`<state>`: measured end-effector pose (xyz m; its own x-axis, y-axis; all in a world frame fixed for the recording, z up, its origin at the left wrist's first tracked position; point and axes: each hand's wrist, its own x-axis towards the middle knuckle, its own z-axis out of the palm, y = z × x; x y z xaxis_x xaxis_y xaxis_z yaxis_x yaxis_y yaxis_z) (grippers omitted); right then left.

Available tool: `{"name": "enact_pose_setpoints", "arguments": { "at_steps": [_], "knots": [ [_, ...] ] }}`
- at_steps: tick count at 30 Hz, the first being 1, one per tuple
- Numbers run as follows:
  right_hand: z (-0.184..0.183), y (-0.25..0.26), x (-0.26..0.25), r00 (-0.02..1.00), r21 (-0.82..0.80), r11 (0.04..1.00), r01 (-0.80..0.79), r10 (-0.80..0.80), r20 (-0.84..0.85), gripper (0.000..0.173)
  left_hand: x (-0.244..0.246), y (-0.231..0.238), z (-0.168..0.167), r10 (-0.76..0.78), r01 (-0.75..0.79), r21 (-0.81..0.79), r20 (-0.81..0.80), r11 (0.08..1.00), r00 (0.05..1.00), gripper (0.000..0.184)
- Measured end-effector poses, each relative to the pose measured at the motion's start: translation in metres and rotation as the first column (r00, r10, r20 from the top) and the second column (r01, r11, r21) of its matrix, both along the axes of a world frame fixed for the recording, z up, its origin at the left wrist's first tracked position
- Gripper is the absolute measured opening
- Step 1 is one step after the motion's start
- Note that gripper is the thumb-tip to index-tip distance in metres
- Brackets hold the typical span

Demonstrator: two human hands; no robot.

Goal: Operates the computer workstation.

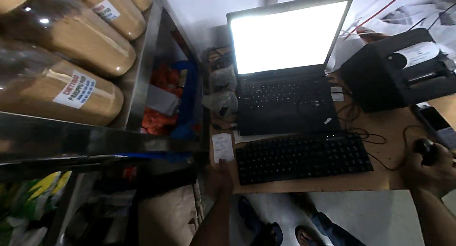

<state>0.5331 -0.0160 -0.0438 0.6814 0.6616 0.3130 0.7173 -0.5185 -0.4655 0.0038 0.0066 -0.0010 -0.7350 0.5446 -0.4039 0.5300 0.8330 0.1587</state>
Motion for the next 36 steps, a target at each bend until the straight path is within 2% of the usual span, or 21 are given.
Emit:
{"name": "enact_pose_setpoints", "arguments": {
  "at_steps": [10,16,24,36],
  "knots": [
    [0.0029,0.0012,-0.0028,1.000,0.002,1.000,-0.003,0.002,0.019,0.055,0.0008,-0.0021,0.0010,-0.014,0.015,0.041,-0.033,0.999,0.999,0.064],
    [-0.0015,-0.0002,0.0004,1.000,0.010,1.000,0.007,-0.007,0.022,0.055,0.0009,0.0008,0.0011,-0.013,0.013,-0.028,-0.018,1.000,1.000,0.068],
    [0.0027,0.0008,-0.0018,1.000,0.018,1.000,0.016,-0.016,0.027,0.055,0.0041,0.0040,0.0034,-0.002,0.002,-0.035,-0.019,0.999,1.000,0.066],
    [0.0056,0.0001,-0.0033,1.000,-0.009,1.000,0.009,-0.009,0.024,0.056,0.0023,0.0009,-0.0024,-0.005,0.005,0.009,-0.036,1.000,0.999,0.068]
  ]
}}
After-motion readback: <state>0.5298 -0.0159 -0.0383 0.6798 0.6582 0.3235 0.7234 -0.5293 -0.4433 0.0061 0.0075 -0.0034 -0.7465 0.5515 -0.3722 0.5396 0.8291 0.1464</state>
